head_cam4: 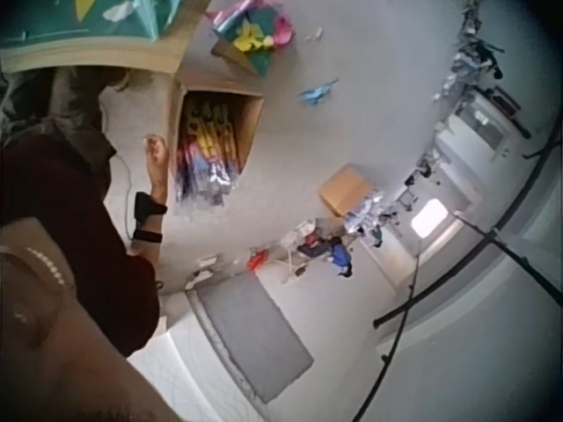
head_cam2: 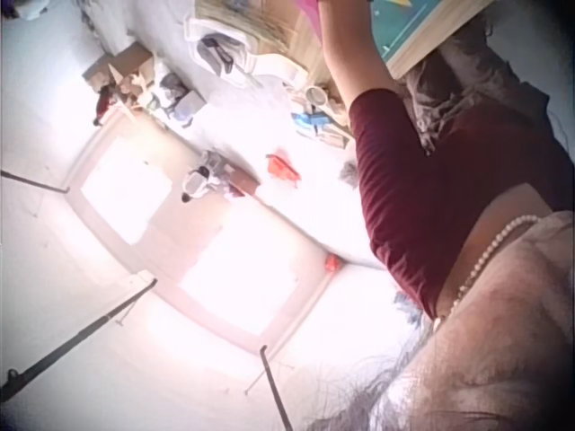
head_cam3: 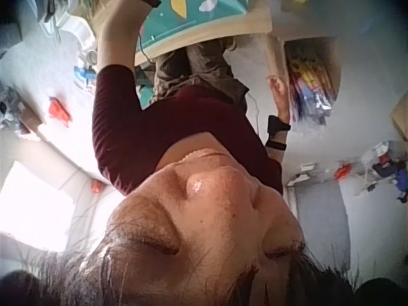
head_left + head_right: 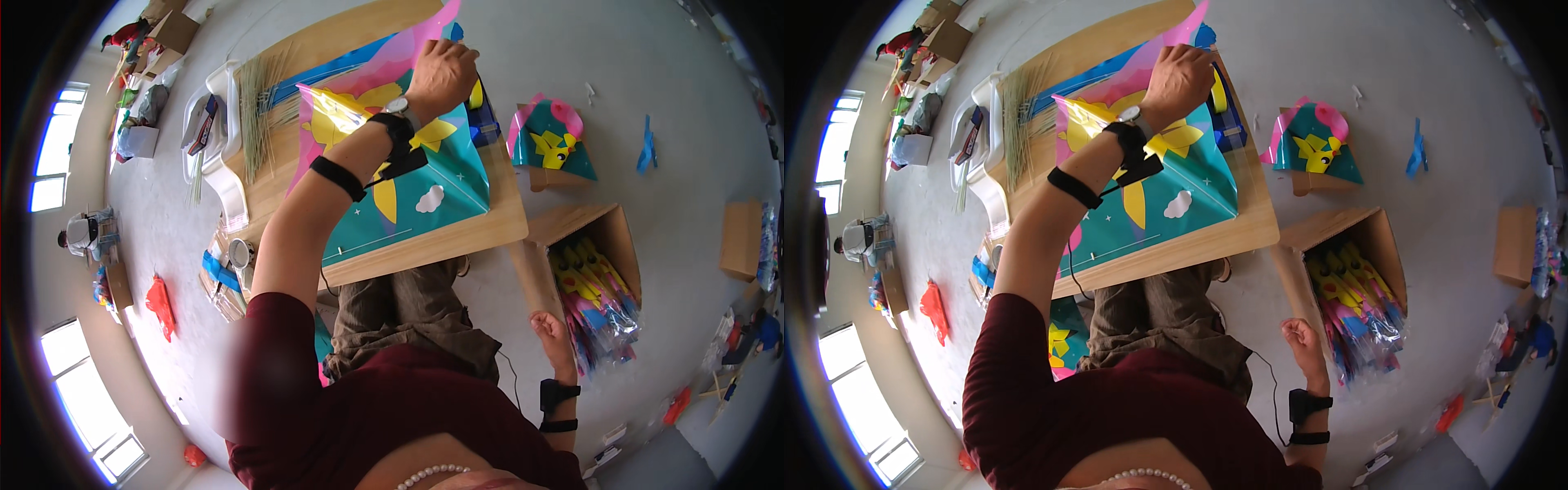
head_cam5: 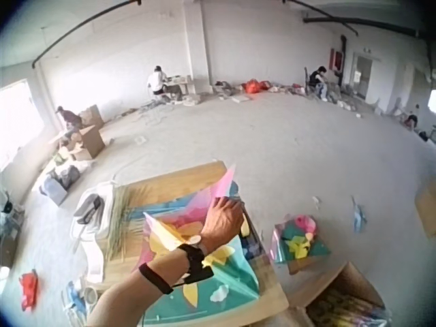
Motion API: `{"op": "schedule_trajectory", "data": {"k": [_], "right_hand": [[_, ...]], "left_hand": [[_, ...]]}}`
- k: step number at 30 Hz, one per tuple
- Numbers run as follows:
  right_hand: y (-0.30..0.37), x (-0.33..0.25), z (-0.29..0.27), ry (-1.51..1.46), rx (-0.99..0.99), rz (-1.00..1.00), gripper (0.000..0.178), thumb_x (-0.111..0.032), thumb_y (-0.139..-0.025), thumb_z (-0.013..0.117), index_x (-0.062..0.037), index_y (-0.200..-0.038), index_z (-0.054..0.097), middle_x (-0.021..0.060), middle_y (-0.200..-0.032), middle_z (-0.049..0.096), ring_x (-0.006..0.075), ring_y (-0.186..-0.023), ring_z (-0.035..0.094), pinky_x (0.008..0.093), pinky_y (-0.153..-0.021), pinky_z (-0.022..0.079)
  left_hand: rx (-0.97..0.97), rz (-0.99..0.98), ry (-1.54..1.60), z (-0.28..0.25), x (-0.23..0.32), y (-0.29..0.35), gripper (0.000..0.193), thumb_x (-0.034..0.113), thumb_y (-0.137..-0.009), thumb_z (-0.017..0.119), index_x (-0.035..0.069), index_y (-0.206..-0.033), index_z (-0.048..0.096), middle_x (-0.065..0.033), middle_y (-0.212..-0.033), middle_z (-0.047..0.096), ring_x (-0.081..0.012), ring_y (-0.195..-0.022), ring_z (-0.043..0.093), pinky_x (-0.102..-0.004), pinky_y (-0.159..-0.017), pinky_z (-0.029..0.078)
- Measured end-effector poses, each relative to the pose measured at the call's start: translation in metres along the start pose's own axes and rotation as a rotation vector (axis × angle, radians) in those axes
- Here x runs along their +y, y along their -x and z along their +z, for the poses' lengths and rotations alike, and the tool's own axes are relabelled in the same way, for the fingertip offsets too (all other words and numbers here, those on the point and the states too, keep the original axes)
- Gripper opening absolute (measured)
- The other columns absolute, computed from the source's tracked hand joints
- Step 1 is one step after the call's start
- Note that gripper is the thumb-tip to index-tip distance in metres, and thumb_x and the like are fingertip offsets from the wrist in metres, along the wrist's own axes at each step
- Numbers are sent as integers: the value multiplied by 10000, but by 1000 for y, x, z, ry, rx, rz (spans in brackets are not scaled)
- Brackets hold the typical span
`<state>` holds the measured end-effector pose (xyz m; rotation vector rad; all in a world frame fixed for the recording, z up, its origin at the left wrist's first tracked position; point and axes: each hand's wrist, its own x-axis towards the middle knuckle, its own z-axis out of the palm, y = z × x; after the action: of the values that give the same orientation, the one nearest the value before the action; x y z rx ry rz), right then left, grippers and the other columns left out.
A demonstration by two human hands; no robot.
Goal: The person assembles a Pikachu-themed kite by attaching a thin rod to the kite's surface using a tape dispenser. They smooth the kite material, fold the edges, and secure the rod with tape. The person then attaches a string to the kite's frame.
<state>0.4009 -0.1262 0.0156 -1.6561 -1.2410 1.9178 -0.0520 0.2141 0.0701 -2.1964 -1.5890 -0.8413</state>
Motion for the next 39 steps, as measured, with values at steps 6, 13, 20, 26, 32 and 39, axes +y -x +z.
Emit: {"op": "schedule_trajectory", "data": {"k": [6,13,20,26,32,39], "right_hand": [[0,2,-3,-9,-14,-22,120,-146,-1012,621,-35,-1058,619,-26,-1013,619,45,-941,550,212,-860,434],[-13,-9,1,-3,21,-41,145,-145,-1012,622,-22,-1088,621,-27,-999,618,45,-949,566,210,-875,442],[-46,22,4,-74,84,-42,168,-151,-1006,631,-4,-1088,631,-12,-994,642,57,-950,595,226,-878,462],[-57,34,6,-79,48,-34,166,-159,-1013,625,-16,-1095,643,-18,-983,640,61,-948,600,236,-894,471],[-65,43,9,-59,41,-22,152,-143,-1007,628,-18,-1091,648,-24,-984,642,59,-945,597,232,-890,467],[-56,36,15,-76,16,-41,146,-142,-995,648,-17,-1069,650,-31,-971,642,51,-922,585,225,-872,463]], "left_hand": [[-52,69,19,7,7,26,257,137,-907,636,70,-1152,668,-74,-1117,705,-222,-1115,641,-423,-1017,416],[-102,-13,50,10,0,28,313,232,-965,609,68,-1231,639,-78,-1261,669,-270,-1157,629,-451,-1069,392],[-90,-111,51,13,6,32,494,411,-977,623,54,-1318,623,-98,-1309,655,-286,-1212,603,-465,-1102,354],[-133,-133,35,12,11,32,572,458,-964,633,43,-1355,590,-111,-1358,624,-295,-1266,560,-492,-1109,339],[-173,-136,6,6,21,37,728,522,-917,678,32,-1428,506,-129,-1447,550,-312,-1340,491,-523,-1124,324],[-202,-159,-21,8,22,38,778,515,-882,714,39,-1451,479,-121,-1476,522,-305,-1359,473,-522,-1130,315]]}}
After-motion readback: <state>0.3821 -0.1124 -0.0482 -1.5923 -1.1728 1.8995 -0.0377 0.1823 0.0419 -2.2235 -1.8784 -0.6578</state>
